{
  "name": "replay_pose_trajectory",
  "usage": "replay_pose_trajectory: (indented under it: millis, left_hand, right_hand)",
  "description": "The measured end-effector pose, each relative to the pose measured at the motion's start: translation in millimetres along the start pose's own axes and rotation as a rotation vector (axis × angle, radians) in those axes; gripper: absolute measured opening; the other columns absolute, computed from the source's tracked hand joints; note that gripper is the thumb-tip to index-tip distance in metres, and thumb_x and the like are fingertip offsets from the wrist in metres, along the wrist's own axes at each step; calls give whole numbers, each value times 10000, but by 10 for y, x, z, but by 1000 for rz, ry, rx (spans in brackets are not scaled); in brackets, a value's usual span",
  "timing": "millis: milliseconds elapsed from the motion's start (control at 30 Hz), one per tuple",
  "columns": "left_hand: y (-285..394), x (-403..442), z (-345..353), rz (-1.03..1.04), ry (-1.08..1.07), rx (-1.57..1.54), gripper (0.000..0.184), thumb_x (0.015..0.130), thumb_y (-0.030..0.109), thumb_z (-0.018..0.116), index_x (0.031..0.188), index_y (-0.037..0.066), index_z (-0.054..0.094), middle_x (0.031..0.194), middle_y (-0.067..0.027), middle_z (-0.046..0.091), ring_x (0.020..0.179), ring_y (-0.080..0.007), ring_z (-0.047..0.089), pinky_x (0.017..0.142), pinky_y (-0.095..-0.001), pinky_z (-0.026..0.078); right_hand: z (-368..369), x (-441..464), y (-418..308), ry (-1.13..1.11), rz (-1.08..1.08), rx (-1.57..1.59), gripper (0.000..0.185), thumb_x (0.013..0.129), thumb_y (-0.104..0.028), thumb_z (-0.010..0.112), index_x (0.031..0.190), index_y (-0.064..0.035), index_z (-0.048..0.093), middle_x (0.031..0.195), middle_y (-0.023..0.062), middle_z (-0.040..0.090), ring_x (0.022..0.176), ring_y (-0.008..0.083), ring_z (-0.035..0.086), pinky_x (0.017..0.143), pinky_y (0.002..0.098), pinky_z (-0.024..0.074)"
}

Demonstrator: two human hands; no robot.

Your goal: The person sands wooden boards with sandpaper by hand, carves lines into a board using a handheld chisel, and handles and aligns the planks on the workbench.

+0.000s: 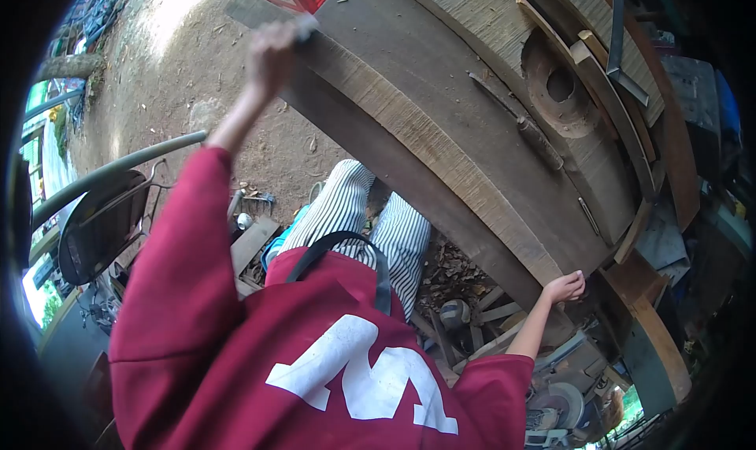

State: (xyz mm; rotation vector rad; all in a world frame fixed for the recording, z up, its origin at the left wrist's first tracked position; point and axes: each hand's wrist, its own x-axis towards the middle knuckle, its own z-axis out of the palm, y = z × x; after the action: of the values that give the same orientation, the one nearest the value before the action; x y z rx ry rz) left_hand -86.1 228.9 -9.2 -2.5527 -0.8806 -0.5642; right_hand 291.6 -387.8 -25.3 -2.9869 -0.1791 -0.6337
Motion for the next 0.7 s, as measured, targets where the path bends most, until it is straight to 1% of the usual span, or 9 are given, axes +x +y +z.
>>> replay_pose_trajectory:
  millis: [100, 167, 267, 333, 400, 433, 567, 667, 700]
  left_hand:
    - [600, -183, -372, 56, -34, -325, 144, 686, 95, 524, 818, 52, 563, 732, -28, 537, 711, -167, 547, 628, -278, 431]
    - [468, -151, -310, 147, -83, -355, 173, 703, 98, 554, 874, 83, 574, 773, -29, 568, 745, -165, 563, 639, -289, 455]
    - [-84, 128, -61, 169, -43, -215, 90, 730, 114, 515, 802, 103, 568, 718, -37, 575, 682, -166, 582, 594, -288, 470]
    - [-440, 374, 86, 0, -46, 84, 145, 764, 169, 498, 648, 129, 575, 584, -29, 556, 578, -186, 582, 535, -302, 469]
    - [-826, 512, 327, -82, -38, 141, 116, 725, 155, 513, 642, 137, 593, 603, -14, 576, 595, -167, 591, 511, -309, 454]
    - [-831, 499, 387, -104, 116, 96, 100, 704, 158, 523, 619, 127, 565, 587, -21, 545, 561, -166, 564, 487, -318, 436]
    - [357, 104, -24, -104, -99, 247, 54, 718, 158, 511, 705, 106, 508, 632, -26, 491, 569, -152, 511, 449, -280, 379]
    - [975, -124, -407, 73, 129, -346, 107, 666, 121, 534, 771, 115, 553, 626, 0, 497, 584, -130, 524, 509, -268, 422]
    - [918, -102, -375, 67, 132, -347, 107, 666, 121, 534, 771, 115, 553, 626, 0, 497, 584, -130, 524, 509, -268, 422]
  right_hand:
    - [-37, -15, -64, -13, 9, -2, 346, 884, -346, 425, 999, -61, 584, 1075, 117, 527, 1049, 276, 445, 905, 384, 317]
    - [-54, -23, -95, -20, 23, -13, 347, 887, -344, 420, 1004, -59, 579, 1075, 121, 526, 1049, 276, 446, 906, 385, 316]
    - [-55, -18, -106, -20, 13, -22, 347, 889, -342, 415, 1002, -57, 578, 1078, 127, 524, 1042, 275, 448, 903, 387, 315]
    - [-49, -19, -108, -22, 21, -23, 353, 891, -345, 408, 997, -54, 577, 1079, 128, 523, 1038, 271, 449, 900, 390, 313]
    - [-39, -7, -102, -15, 21, -15, 355, 892, -346, 405, 997, -53, 576, 1082, 126, 521, 1041, 269, 448, 899, 390, 313]
    - [-38, -22, -94, -12, 26, -8, 357, 892, -348, 403, 997, -53, 576, 1085, 125, 520, 1045, 268, 447, 898, 390, 312]
    - [-59, -34, -100, -47, 50, 0, 374, 892, -359, 391, 1005, -53, 574, 1100, 111, 513, 1065, 264, 435, 904, 392, 309]
    - [-81, -44, -165, -40, 54, 0, 378, 890, -364, 393, 1004, -53, 575, 1098, 111, 514, 1056, 272, 438, 901, 395, 312]
    - [-97, -46, -174, -27, 55, 0, 375, 889, -362, 398, 1001, -53, 577, 1095, 115, 515, 1052, 275, 440, 899, 396, 314]
